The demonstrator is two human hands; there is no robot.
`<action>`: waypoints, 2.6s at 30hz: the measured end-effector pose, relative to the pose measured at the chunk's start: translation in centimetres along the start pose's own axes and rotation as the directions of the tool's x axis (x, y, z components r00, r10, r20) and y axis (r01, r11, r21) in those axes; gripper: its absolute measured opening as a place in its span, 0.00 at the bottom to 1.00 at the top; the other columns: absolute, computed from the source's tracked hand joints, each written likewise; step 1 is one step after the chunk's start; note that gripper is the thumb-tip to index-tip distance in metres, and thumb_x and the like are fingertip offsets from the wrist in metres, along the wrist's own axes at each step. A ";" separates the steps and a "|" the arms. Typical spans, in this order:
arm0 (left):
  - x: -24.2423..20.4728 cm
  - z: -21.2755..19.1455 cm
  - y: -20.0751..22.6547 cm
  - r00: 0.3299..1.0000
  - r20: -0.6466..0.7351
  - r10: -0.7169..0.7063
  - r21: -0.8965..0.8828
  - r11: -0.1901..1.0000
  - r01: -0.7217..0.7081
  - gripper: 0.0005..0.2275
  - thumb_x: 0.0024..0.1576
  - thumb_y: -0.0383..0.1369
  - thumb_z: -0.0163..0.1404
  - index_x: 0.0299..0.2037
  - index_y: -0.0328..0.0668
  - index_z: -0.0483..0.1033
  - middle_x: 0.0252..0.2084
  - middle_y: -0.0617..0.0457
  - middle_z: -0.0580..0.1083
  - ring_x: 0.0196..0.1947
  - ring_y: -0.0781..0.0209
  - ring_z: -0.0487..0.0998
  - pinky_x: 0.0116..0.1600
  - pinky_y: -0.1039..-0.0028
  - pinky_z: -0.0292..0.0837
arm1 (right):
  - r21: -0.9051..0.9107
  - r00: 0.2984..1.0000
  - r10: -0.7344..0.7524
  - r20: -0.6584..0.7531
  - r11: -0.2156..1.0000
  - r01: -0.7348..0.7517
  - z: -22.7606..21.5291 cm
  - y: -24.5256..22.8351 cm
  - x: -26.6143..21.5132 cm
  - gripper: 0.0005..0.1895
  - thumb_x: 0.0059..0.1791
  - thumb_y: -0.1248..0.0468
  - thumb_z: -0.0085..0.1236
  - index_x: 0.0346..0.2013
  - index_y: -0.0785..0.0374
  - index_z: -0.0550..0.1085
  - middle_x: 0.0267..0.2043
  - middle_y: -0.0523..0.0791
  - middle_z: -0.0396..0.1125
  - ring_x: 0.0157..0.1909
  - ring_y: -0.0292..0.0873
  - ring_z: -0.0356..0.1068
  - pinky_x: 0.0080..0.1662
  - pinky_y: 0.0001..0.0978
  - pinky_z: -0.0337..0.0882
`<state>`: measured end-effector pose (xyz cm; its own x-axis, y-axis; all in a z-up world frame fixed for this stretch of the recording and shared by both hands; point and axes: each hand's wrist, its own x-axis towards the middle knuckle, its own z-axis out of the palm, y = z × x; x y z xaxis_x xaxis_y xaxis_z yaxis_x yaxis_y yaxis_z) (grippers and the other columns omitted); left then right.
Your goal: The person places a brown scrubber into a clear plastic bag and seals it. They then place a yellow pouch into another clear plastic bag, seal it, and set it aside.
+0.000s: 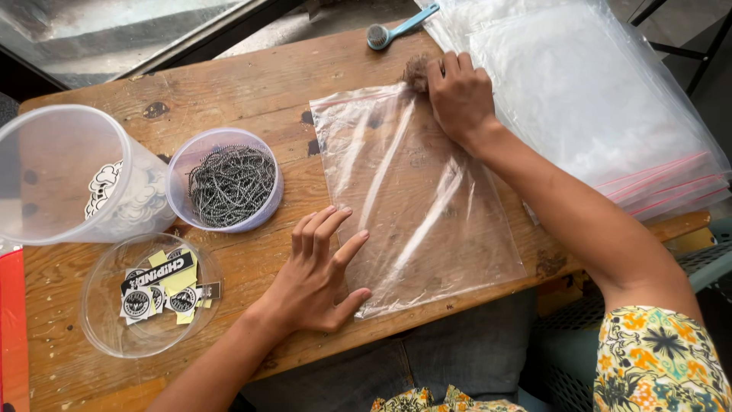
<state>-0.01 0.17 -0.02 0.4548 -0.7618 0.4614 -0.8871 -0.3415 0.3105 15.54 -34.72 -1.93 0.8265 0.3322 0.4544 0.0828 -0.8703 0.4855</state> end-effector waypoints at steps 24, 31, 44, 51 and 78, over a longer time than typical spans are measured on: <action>0.2 0.8 -0.2 0.999 -0.038 0.028 0.036 0.999 -0.027 0.38 0.50 0.50 0.53 0.70 0.51 0.53 0.68 0.38 0.55 0.68 0.35 0.53 0.67 0.46 0.48 | 0.273 0.995 0.036 0.093 0.960 -0.060 -16.4 -3.1 -13.5 0.07 0.46 0.63 0.53 0.38 0.60 0.70 0.33 0.46 0.61 0.31 0.47 0.68 0.21 0.36 0.71; 0.1 0.4 0.0 1.000 -0.011 0.005 0.057 0.998 -0.005 0.38 0.50 0.52 0.53 0.70 0.50 0.52 0.68 0.37 0.55 0.67 0.35 0.53 0.66 0.46 0.47 | 0.575 0.983 -0.174 0.066 0.811 0.105 -19.2 -8.3 -17.1 0.09 0.45 0.60 0.52 0.37 0.59 0.69 0.34 0.46 0.61 0.33 0.45 0.68 0.21 0.30 0.71; 0.4 0.2 -0.7 0.988 0.127 -0.093 -0.046 0.994 0.099 0.34 0.52 0.52 0.47 0.68 0.48 0.59 0.56 0.51 0.69 0.59 0.52 0.66 0.61 0.58 0.48 | 0.362 0.987 -0.119 0.110 0.929 0.072 -20.2 -5.6 -15.5 0.13 0.44 0.57 0.55 0.42 0.53 0.70 0.39 0.42 0.63 0.40 0.42 0.70 0.29 0.30 0.74; 0.0 0.1 -1.3 0.986 0.143 -0.089 -0.163 0.980 0.112 0.34 0.43 0.35 0.45 0.67 0.43 0.62 0.56 0.50 0.70 0.59 0.50 0.67 0.61 0.57 0.47 | 0.533 0.907 -0.339 -0.250 0.733 0.422 -19.8 -13.6 -14.2 0.08 0.50 0.64 0.48 0.43 0.62 0.71 0.35 0.48 0.60 0.32 0.45 0.63 0.28 0.27 0.61; 1.3 -1.7 -0.1 0.989 0.114 0.090 -0.059 0.995 -0.083 0.23 0.57 0.44 0.50 0.60 0.39 0.69 0.65 0.37 0.65 0.65 0.36 0.63 0.67 0.48 0.56 | 0.680 0.997 0.074 0.038 0.729 -0.080 -4.2 -6.7 6.7 0.06 0.51 0.68 0.60 0.39 0.68 0.75 0.34 0.50 0.67 0.30 0.43 0.61 0.30 0.26 0.66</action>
<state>0.79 0.16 1.97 0.3615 -0.8472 0.3894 -0.9156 -0.2437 0.3197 18.15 -25.10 0.99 0.8509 0.2528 0.4604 0.3729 -0.9081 -0.1906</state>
